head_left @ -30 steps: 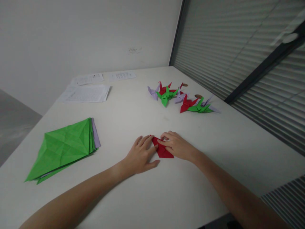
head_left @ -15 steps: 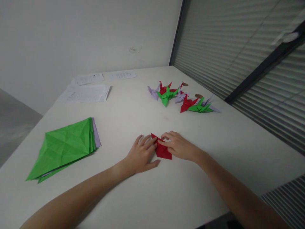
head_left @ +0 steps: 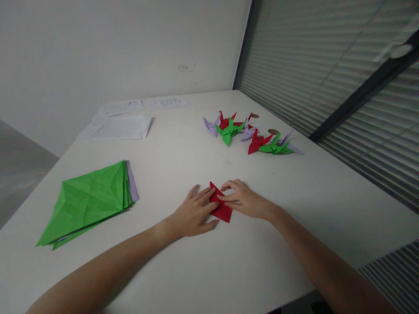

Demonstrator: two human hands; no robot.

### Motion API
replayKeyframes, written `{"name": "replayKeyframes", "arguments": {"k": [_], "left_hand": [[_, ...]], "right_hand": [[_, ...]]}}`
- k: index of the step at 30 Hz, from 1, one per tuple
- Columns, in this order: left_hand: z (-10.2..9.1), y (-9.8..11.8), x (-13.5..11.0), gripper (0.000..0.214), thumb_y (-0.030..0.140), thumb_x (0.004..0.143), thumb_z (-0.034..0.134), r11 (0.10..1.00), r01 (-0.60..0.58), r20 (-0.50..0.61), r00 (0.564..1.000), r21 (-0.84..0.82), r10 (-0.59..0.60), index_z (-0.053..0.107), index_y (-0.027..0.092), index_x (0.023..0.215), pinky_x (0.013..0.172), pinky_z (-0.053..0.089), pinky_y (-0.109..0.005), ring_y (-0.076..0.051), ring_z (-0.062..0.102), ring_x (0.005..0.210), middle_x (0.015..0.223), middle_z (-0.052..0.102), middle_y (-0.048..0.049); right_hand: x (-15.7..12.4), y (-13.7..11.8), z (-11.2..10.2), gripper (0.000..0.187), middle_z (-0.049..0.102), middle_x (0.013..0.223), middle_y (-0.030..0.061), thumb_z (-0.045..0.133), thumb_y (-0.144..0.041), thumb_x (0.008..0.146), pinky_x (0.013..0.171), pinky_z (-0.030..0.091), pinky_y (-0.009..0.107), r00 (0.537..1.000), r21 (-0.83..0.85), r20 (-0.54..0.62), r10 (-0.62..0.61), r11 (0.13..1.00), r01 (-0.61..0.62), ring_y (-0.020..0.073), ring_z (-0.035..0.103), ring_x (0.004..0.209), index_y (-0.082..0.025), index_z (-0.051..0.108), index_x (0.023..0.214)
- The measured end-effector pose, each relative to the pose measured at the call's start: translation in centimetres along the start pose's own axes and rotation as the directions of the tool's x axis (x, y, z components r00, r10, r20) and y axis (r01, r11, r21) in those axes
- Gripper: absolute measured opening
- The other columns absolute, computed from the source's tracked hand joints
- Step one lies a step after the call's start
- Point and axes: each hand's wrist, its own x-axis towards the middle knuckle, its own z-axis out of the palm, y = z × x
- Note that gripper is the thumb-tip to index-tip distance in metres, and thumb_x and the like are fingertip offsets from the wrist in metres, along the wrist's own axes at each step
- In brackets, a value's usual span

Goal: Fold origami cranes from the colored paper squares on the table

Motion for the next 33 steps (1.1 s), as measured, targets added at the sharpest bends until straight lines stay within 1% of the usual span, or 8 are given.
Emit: {"name": "replayKeyframes", "arguments": {"k": [4, 9, 12, 14, 18, 21, 27, 33], "left_hand": [[0.0, -0.2, -0.1, 0.043, 0.048, 0.091, 0.051, 0.999, -0.025, 0.025, 0.999, -0.021, 0.025, 0.056, 0.024, 0.126, 0.113, 0.02, -0.061, -0.034, 0.03, 0.142, 0.149, 0.038, -0.0176], [0.2, -0.3, -0.2, 0.04, 0.046, 0.09, 0.053, 0.999, -0.038, 0.002, 0.999, -0.036, 0.038, 0.058, 0.023, 0.123, 0.116, 0.018, -0.059, -0.033, 0.025, 0.145, 0.152, 0.034, -0.017], [0.1, -0.3, -0.2, 0.039, 0.046, 0.091, 0.051, 0.999, -0.046, 0.012, 0.999, -0.03, 0.046, 0.058, 0.022, 0.122, 0.116, 0.017, -0.058, -0.031, 0.03, 0.143, 0.15, 0.037, -0.018], [0.1, -0.2, -0.2, 0.039, 0.046, 0.092, 0.05, 0.999, -0.038, 0.024, 0.999, -0.012, 0.038, 0.057, 0.022, 0.122, 0.116, 0.016, -0.06, -0.032, 0.034, 0.141, 0.149, 0.039, -0.0186], [-0.1, 0.0, 0.0, 0.051, 0.049, 0.089, 0.051, 1.0, -0.018, 0.026, 0.999, -0.008, 0.018, 0.049, 0.019, 0.13, 0.117, 0.015, -0.059, -0.032, 0.036, 0.14, 0.148, 0.042, -0.019], [-0.3, 0.1, 0.1, 0.064, 0.051, 0.088, 0.051, 1.0, -0.021, 0.039, 0.999, -0.01, 0.021, 0.038, 0.017, 0.141, 0.116, 0.016, -0.06, -0.033, 0.038, 0.139, 0.148, 0.042, -0.0193], [-0.3, 0.3, 0.1, 0.055, 0.052, 0.088, 0.053, 0.999, -0.02, 0.037, 0.999, 0.038, 0.018, 0.052, 0.018, 0.131, 0.115, 0.018, -0.06, -0.035, 0.038, 0.138, 0.149, 0.041, -0.0201], [-0.3, 0.5, 0.0, 0.054, 0.054, 0.086, 0.055, 0.999, 0.0, 0.019, 1.0, 0.044, 0.0, 0.055, 0.02, 0.129, 0.113, 0.021, -0.062, -0.036, 0.041, 0.136, 0.147, 0.043, -0.0198]], "right_hand": [[0.0, -0.2, 0.0, 0.021, 0.057, 0.118, 0.0076, 0.059, -0.024, 0.091, 0.1, 0.041, 0.045, 1.0, 0.002, 0.002, 0.022, 1.0, -0.022, 0.0245, 0.048, 0.111, -0.03, 0.074, 0.106], [0.2, 0.1, 0.4, 0.025, 0.058, 0.117, 0.0073, 0.061, -0.023, 0.09, 0.101, 0.04, 0.045, 1.0, 0.005, -0.025, 0.013, 1.0, -0.013, 0.0241, 0.048, 0.113, -0.032, 0.071, 0.112], [0.4, 0.2, 0.7, 0.03, 0.061, 0.113, 0.0078, 0.065, -0.021, 0.087, 0.099, 0.041, 0.045, 0.997, -0.005, -0.069, 0.03, 1.0, -0.03, 0.024, 0.05, 0.109, -0.029, 0.069, 0.116], [0.4, 0.1, 0.8, 0.027, 0.062, 0.111, 0.0078, 0.067, -0.02, 0.086, 0.097, 0.042, 0.044, 0.996, -0.02, -0.084, 0.032, 0.999, -0.034, 0.0242, 0.05, 0.108, -0.027, 0.071, 0.112], [0.3, -0.7, 0.8, 0.017, 0.063, 0.11, 0.0074, 0.064, -0.018, 0.087, 0.095, 0.042, 0.044, 0.996, -0.078, -0.081, 0.023, 0.996, -0.03, 0.0251, 0.05, 0.107, -0.025, 0.074, 0.1], [0.2, -1.3, 0.7, 0.017, 0.063, 0.11, 0.0085, 0.063, -0.015, 0.088, 0.093, 0.043, 0.043, 0.995, -0.121, -0.093, 0.04, 0.991, -0.052, 0.0253, 0.05, 0.108, -0.023, 0.074, 0.099], [-0.2, -2.3, 0.1, 0.01, 0.064, 0.107, 0.0094, 0.066, -0.023, 0.086, 0.092, 0.043, 0.044, 0.993, -0.156, -0.073, 0.091, 0.983, -0.101, 0.0269, 0.051, 0.108, -0.022, 0.074, 0.091], [-1.3, -2.8, -1.0, 0.008, 0.065, 0.101, 0.0112, 0.072, -0.026, 0.081, 0.089, 0.044, 0.047, 0.993, -0.216, -0.025, 0.114, 0.969, -0.117, 0.0308, 0.052, 0.107, -0.02, 0.076, 0.081]]}}
